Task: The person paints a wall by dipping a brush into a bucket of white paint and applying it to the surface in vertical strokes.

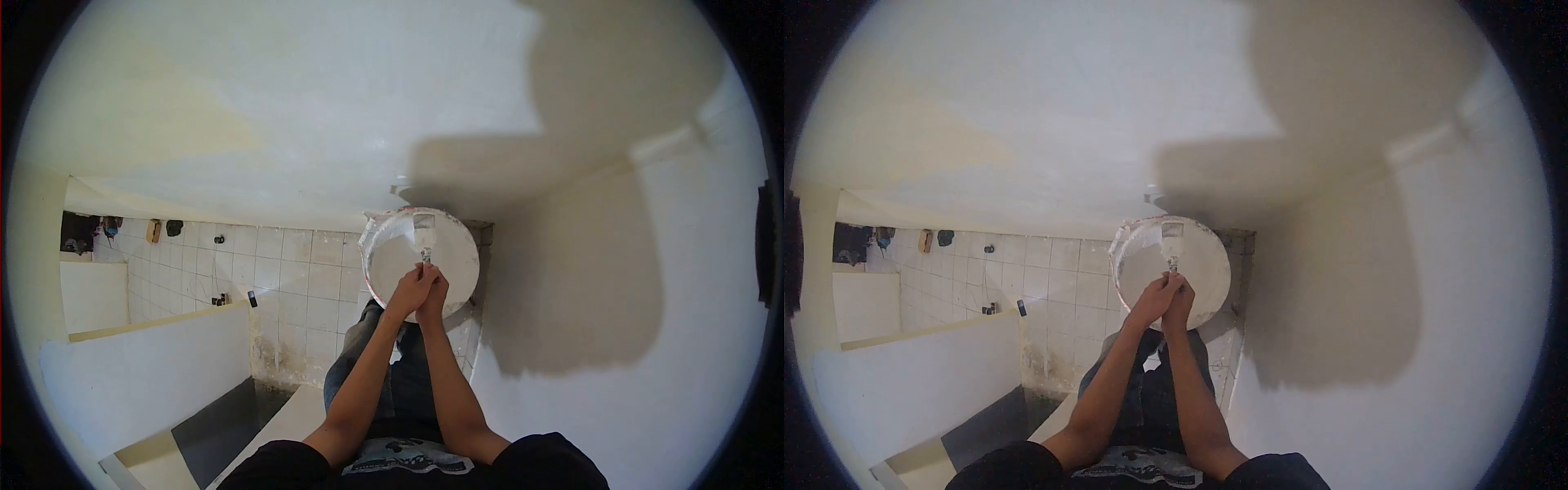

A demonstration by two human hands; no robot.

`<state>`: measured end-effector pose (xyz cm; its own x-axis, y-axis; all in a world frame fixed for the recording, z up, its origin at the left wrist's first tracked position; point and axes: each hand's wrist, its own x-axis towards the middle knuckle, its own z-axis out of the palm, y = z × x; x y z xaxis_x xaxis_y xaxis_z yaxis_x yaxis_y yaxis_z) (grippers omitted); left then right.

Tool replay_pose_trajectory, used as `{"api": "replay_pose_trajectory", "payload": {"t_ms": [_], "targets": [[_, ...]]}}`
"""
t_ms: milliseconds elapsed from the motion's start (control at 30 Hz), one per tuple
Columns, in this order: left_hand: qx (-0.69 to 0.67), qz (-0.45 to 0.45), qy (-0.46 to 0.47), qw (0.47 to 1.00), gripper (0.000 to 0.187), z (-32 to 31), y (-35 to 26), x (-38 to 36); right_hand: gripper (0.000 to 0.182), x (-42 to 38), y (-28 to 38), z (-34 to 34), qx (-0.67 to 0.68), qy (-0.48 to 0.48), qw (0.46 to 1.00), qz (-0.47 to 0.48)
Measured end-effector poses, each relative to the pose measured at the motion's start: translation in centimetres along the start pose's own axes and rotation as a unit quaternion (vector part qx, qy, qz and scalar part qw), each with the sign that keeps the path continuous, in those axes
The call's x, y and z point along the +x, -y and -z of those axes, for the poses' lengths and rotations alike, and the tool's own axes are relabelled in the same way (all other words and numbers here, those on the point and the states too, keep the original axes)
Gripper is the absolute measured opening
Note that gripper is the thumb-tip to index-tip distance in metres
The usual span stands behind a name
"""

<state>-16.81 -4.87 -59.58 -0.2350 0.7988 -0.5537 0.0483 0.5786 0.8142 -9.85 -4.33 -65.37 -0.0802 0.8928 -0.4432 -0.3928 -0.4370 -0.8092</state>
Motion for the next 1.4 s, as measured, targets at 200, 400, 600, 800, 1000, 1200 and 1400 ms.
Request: {"api": "replay_pose_trajectory", "payload": {"t_ms": [200, 400, 600, 800, 1000, 1200, 1400], "targets": [[-0.006, -0.054, 0.009, 0.998, 0.058, 3.4, -7.9, -6.0, 0.028, -4.5, 7.9, -5.2, -0.001, 0.039, 0.997, 0.069], [-0.009, -0.170, 0.010, 0.985, 0.058, 8.6, -19.2, -12.2, 0.033, -8.2, 19.3, -13.0, -0.014, 0.111, 0.987, 0.114], [-0.064, -0.223, 0.032, 0.972, 0.059, 11.4, -23.5, -16.5, 0.033, -11.4, 24.1, -17.2, 0.001, 0.145, 0.976, 0.161], [-0.180, -0.276, -0.042, 0.943, 0.055, 9.5, -23.1, -18.2, 0.036, -12.8, 25.8, -17.4, -0.059, 0.200, 0.964, 0.165], [-0.208, -0.273, -0.105, 0.933, 0.051, 9.9, -23.7, -18.6, 0.037, -13.2, 25.7, -18.6, -0.044, 0.244, 0.948, 0.198], [-0.204, -0.289, -0.123, 0.927, 0.048, 10.6, -24.6, -20.0, 0.037, -13.5, 25.7, -19.5, -0.054, 0.263, 0.938, 0.219], [-0.188, -0.322, -0.118, 0.920, 0.042, 12.0, -24.4, -19.8, 0.036, -14.1, 25.1, -20.9, -0.051, 0.244, 0.938, 0.242]]}}
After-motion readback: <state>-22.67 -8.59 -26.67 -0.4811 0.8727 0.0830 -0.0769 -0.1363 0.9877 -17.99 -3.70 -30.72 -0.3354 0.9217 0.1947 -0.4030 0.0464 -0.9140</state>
